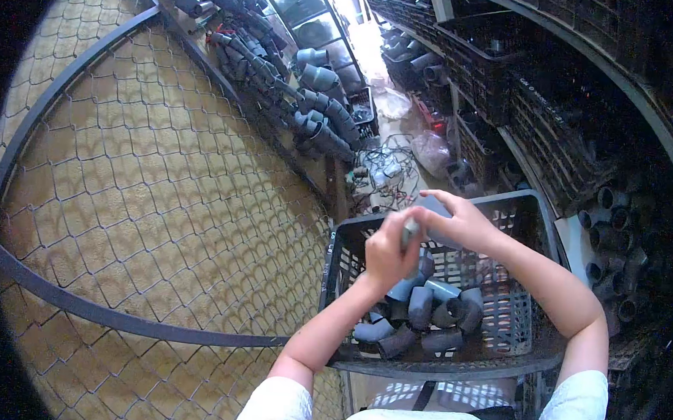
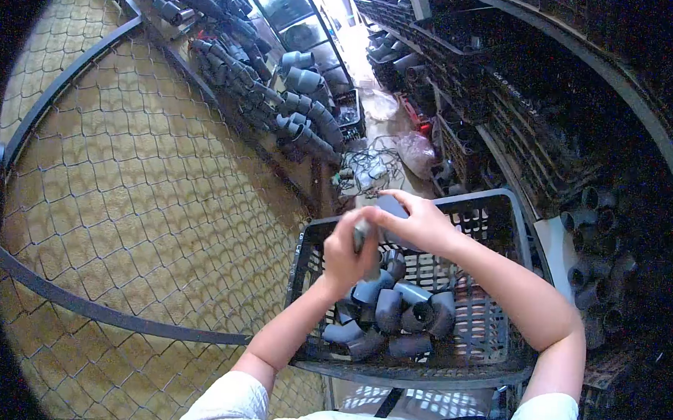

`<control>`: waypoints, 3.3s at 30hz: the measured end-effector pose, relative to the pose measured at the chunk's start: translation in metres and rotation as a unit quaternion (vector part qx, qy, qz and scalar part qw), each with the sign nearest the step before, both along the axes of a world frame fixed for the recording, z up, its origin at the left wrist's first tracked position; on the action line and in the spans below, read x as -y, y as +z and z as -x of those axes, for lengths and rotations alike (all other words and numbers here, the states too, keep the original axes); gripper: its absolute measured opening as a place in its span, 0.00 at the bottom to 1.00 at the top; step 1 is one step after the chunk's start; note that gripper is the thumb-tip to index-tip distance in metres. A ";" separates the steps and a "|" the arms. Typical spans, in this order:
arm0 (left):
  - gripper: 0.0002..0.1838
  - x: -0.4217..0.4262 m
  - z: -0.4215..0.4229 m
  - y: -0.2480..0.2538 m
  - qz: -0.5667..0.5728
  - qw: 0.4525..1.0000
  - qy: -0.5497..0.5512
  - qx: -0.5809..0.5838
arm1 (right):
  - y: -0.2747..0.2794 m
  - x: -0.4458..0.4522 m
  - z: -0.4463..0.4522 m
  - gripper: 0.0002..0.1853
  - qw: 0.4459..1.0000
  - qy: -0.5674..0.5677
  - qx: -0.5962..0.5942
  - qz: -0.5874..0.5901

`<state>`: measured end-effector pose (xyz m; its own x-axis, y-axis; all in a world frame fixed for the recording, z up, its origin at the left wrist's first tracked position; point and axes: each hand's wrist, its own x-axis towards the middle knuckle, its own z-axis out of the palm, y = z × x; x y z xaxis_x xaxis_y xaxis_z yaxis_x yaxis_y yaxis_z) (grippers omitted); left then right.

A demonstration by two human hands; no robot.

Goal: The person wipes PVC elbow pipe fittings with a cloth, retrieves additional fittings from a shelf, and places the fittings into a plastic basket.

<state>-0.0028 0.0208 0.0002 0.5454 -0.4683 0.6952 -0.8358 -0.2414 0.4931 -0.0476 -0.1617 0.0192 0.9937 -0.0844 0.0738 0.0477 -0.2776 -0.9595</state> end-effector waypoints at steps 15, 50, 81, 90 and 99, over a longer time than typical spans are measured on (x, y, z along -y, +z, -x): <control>0.25 0.001 -0.006 0.002 -0.086 0.991 -0.025 0.099 | -0.020 0.013 -0.019 0.33 0.976 -0.007 -0.139 -0.167; 0.22 0.015 -0.014 0.004 -0.032 0.999 0.017 0.009 | -0.007 0.004 -0.001 0.30 0.946 -0.074 -0.153 -0.276; 0.24 0.010 -0.019 -0.001 -0.067 0.997 -0.010 0.045 | -0.008 0.007 -0.006 0.31 0.915 -0.063 -0.183 -0.355; 0.26 0.007 -0.023 -0.003 -0.128 0.983 -0.020 0.128 | -0.033 0.022 -0.015 0.32 0.912 -0.008 -0.190 -0.364; 0.23 -0.001 -0.048 -0.011 -0.106 0.986 0.128 0.025 | 0.016 0.018 0.002 0.35 0.947 0.150 -0.176 -0.225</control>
<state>0.0454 0.0222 -0.0111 0.6323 -0.4576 0.6251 -0.7560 -0.5405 0.3692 -0.0501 -0.1798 0.0351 0.9344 0.2614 -0.2421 -0.2846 0.1388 -0.9485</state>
